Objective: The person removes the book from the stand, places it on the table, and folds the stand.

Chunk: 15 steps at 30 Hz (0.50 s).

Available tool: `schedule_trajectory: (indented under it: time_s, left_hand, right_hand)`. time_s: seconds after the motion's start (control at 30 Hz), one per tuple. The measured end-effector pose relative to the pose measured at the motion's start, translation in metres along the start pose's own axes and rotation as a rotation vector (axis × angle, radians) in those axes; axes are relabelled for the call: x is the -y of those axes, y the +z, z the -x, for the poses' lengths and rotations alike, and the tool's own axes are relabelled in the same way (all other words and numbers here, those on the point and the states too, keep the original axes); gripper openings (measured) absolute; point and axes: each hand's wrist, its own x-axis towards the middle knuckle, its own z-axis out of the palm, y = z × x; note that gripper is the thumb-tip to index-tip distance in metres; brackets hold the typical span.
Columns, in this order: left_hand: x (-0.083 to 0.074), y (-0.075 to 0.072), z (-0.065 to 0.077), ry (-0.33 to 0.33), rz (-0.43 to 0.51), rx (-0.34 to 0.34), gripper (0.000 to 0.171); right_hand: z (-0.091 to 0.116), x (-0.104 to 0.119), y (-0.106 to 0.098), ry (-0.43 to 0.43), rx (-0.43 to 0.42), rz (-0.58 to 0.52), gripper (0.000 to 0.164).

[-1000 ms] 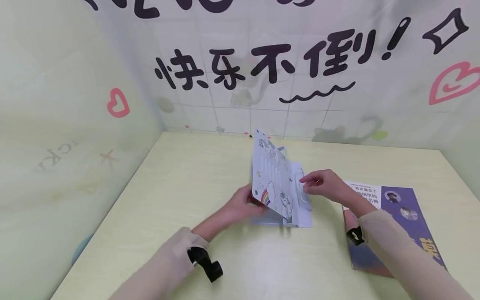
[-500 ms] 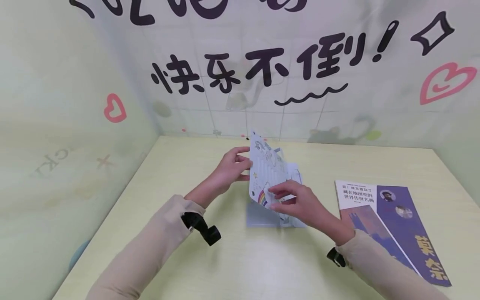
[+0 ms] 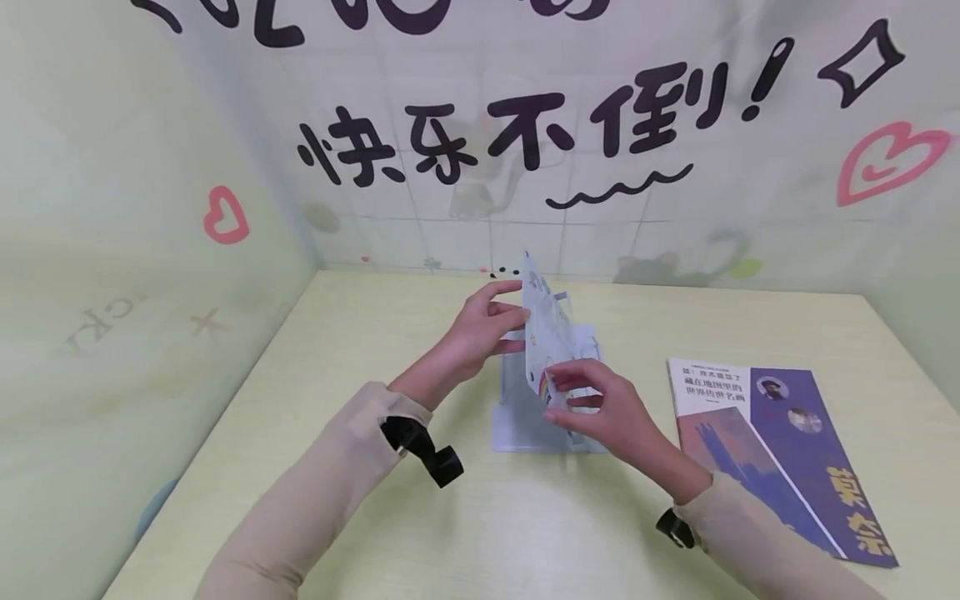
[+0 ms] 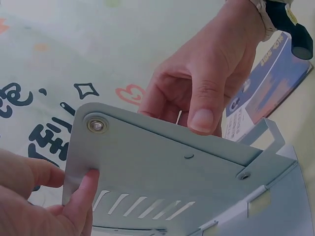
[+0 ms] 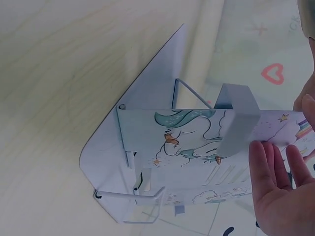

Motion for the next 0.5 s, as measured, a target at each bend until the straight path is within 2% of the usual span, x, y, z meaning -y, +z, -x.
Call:
schedule_trajectory:
  time_s: [0.5]
  left_hand:
    - [-0.013, 0.046, -0.018, 0.013, 0.068, 0.085, 0.049]
  right_hand:
    - [0.02, -0.003, -0.025, 0.058, -0.104, -0.073, 0.045]
